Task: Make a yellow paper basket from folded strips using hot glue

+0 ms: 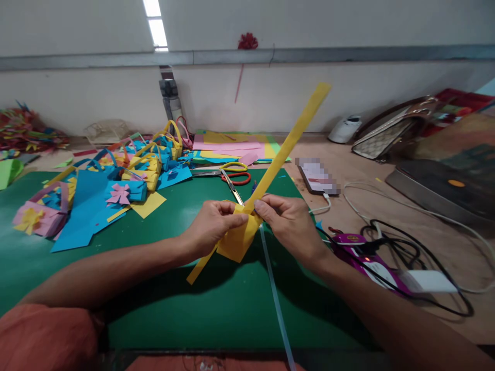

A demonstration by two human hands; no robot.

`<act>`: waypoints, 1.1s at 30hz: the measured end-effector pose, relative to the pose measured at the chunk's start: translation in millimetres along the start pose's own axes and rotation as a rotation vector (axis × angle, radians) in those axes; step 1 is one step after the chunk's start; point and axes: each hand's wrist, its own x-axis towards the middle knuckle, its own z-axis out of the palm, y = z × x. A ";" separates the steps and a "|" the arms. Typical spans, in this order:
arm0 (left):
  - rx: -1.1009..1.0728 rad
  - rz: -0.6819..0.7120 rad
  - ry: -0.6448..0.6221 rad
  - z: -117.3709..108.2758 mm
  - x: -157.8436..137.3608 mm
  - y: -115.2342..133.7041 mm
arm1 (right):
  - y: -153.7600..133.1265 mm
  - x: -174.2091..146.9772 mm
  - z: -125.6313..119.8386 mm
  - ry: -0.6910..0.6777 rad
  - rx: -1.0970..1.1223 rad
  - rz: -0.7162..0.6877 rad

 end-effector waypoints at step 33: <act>-0.379 0.009 -0.145 -6.8 -3.0 13.7 | 12.8 -0.3 -4.3 0.151 -0.729 -0.793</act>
